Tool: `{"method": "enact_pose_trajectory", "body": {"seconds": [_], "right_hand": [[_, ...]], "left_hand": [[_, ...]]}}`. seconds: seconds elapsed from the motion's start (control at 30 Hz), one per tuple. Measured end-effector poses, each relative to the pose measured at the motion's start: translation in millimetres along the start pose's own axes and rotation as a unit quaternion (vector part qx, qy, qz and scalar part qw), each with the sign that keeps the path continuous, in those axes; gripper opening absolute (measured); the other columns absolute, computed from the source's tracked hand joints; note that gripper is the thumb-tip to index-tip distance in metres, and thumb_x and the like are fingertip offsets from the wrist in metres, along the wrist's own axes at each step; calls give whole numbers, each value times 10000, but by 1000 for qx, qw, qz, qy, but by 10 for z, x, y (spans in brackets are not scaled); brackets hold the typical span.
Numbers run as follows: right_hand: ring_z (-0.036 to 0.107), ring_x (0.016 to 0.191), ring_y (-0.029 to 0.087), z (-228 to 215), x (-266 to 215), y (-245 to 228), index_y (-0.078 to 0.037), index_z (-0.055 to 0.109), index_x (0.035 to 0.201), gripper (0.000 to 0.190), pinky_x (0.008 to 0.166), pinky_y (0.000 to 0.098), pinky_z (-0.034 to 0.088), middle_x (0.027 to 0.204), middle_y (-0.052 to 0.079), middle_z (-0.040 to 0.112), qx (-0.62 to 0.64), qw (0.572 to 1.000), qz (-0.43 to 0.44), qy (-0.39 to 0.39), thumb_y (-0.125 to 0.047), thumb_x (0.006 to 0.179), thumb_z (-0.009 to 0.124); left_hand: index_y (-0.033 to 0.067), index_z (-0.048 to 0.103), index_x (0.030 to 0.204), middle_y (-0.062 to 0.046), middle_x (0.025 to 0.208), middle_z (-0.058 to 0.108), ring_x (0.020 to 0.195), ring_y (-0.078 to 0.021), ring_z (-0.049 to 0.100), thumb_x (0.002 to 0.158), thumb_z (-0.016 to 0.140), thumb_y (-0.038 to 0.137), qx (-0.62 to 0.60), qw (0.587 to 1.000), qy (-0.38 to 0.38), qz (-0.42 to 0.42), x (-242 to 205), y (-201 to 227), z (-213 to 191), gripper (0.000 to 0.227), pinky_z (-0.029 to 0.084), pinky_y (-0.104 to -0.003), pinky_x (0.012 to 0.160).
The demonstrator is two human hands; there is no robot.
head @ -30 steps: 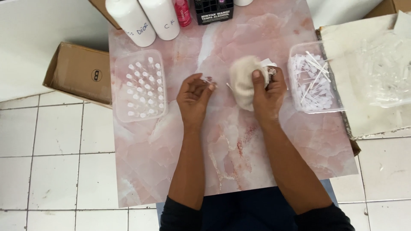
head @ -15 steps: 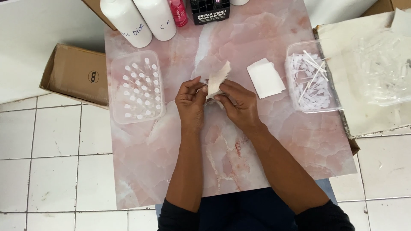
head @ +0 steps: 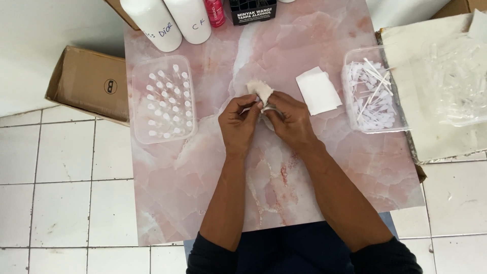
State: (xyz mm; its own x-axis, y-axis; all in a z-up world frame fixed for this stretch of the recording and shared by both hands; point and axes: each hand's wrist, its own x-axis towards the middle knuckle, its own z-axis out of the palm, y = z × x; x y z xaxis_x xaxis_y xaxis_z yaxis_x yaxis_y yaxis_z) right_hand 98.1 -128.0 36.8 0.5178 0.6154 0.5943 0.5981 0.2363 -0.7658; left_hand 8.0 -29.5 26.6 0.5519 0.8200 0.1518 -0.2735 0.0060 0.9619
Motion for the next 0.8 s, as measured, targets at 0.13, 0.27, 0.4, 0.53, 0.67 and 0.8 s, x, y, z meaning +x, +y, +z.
{"method": "enact_pose_trajectory", "body": {"seconds": [0.13, 0.27, 0.4, 0.53, 0.67, 0.8], "right_hand": [[735, 993, 330, -3, 19, -121, 56, 748, 1141, 249, 847, 475, 591, 1017, 222, 750, -10, 1000, 15, -11, 159, 929, 668], [720, 930, 227, 25, 9, -87, 36, 772, 1022, 174, 837, 422, 593, 898, 168, 745, -12, 999, 21, 48, 153, 937, 675], [704, 1011, 330, -6, 64, -87, 89, 717, 1099, 214, 866, 531, 559, 969, 274, 723, -36, 991, 43, 121, 174, 936, 607], [671, 1071, 347, -281, 104, 147, 111, 665, 1160, 222, 987, 523, 508, 1041, 284, 705, -54, 983, 37, 169, 136, 983, 535], [461, 1384, 435, -322, 56, 418, 26, 494, 1460, 523, 1167, 569, 385, 1465, 240, 465, -278, 940, -49, 194, -15, 999, 737], [694, 928, 368, -123, 115, 141, 7, 764, 1087, 260, 810, 479, 577, 1187, 198, 695, -201, 967, -118, 102, 143, 878, 692]], "left_hand": [[32, 743, 994, -98, 1001, 764, 889, -123, 730, 862, 833, 37, 13, 1000, 0, -1, -1, 55, 8, 160, 648, -257, 751], [26, 749, 990, -101, 968, 762, 854, -114, 715, 841, 851, 28, 10, 1000, 22, 18, -6, 117, 52, 181, 650, -253, 732], [37, 743, 987, -103, 965, 754, 848, -115, 701, 851, 850, 21, 1, 997, 52, 49, 55, 53, -6, 174, 643, -254, 731], [21, 745, 983, -115, 964, 758, 831, -137, 713, 876, 824, 22, 64, 990, 88, 92, 112, 220, -126, 133, 641, -259, 724], [18, 752, 990, -115, 944, 745, 824, -164, 709, 893, 809, 3, 125, 971, 94, 180, 128, 282, -151, 113, 646, -301, 728], [11, 761, 976, -132, 927, 744, 842, -208, 732, 878, 808, -21, 147, 962, 63, 219, 114, 219, -101, 114, 654, -331, 722]]}}
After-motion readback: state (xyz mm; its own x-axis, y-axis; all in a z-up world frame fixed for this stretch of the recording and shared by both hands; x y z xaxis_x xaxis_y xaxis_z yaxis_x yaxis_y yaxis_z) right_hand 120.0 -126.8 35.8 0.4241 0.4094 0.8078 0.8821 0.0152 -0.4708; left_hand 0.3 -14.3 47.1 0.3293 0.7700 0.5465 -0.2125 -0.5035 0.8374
